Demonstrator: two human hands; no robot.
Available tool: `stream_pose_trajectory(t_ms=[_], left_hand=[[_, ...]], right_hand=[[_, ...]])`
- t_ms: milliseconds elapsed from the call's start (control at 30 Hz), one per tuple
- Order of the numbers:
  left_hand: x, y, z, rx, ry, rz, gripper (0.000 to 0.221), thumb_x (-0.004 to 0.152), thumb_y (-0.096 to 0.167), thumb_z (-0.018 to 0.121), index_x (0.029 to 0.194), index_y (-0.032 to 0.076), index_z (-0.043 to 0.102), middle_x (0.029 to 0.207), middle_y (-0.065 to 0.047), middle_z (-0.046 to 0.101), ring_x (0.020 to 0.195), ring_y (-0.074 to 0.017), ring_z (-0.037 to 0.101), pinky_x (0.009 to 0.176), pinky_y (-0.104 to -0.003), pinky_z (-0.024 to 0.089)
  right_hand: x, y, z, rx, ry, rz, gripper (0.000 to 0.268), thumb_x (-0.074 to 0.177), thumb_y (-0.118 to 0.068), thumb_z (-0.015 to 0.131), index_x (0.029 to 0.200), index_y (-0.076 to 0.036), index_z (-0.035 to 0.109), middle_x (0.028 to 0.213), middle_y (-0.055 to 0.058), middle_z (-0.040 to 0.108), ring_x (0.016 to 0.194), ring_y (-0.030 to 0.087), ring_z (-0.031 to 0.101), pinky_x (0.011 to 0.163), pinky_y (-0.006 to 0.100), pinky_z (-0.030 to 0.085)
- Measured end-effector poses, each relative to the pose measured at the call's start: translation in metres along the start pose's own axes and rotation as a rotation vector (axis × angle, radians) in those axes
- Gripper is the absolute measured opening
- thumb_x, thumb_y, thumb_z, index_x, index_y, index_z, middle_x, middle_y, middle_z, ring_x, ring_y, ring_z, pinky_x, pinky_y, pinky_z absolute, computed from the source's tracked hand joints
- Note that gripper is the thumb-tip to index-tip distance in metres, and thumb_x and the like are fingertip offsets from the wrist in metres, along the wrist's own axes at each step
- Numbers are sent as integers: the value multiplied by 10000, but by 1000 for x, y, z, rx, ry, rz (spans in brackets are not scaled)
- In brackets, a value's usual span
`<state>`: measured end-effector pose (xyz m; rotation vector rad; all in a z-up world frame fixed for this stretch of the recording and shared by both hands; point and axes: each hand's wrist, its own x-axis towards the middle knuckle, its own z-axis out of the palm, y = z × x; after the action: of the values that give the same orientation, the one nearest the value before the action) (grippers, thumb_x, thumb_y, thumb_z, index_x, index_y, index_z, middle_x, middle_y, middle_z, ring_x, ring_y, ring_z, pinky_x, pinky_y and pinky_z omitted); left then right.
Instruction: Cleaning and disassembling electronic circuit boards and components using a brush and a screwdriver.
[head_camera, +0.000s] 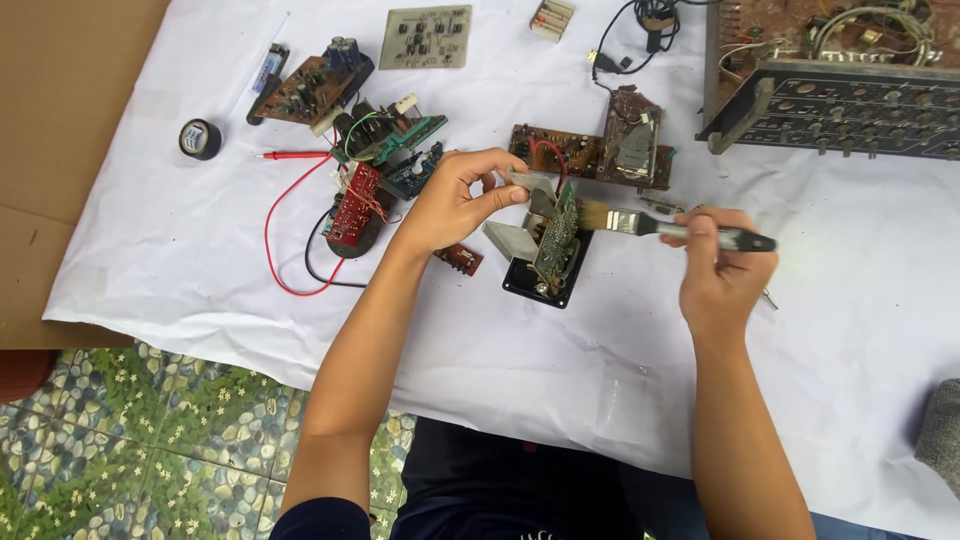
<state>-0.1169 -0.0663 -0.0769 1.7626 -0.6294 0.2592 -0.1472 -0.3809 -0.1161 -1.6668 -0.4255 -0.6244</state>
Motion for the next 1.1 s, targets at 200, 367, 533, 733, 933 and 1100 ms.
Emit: stream_pose_trajectory(t_ms=[200,367,533,733,933,1100], left_hand=[[-12,-9,4,-79,25,-28,130,909,58,780,1037,80,768,731,-100,710,629,-167,580,598,-309,506],[-21,-14,-9,41,-60,-136,110,984,201,730,1064,129,704,888,30,718,664,-110,516,696,-261,460],[-20,-12,-14,26,-70,-175,121,1001,223,703,1056,116,695,845,6,707,618,-101,507,647,-249,435],[-24,-15,-11,52,-20,-190,100,1003,221,711,1072,153,685,794,14,605,629,-116,482,645,-266,427],[-25,-10,-5,44,-6,-182,117,1014,260,686,1087,169,679,792,10,584,679,-124,510,710,-269,453],[-22,-8,0,-55,105,-40,77,950,29,735,1024,49,736,642,-99,641,554,-168,547,603,-315,513]], right_hand=[[1,-22,8,12,-98,120,291,1107,-181,584,929,40,650,680,171,651,584,202,592,606,288,478],[-3,-22,7,117,-49,352,270,1112,-207,502,984,16,583,822,163,624,664,246,635,625,281,482],[-8,-19,12,-123,22,238,276,1167,-173,493,1052,68,563,973,209,643,765,328,723,648,327,565],[-11,-11,3,-89,-28,251,277,1168,-181,498,1085,76,560,992,220,644,771,325,707,676,329,573],[-12,-22,2,-67,-205,246,284,1141,-161,517,981,54,610,885,178,662,712,238,635,697,318,505],[-7,-19,16,21,-183,119,289,1092,-180,602,899,31,647,620,144,624,519,163,517,555,262,443]])
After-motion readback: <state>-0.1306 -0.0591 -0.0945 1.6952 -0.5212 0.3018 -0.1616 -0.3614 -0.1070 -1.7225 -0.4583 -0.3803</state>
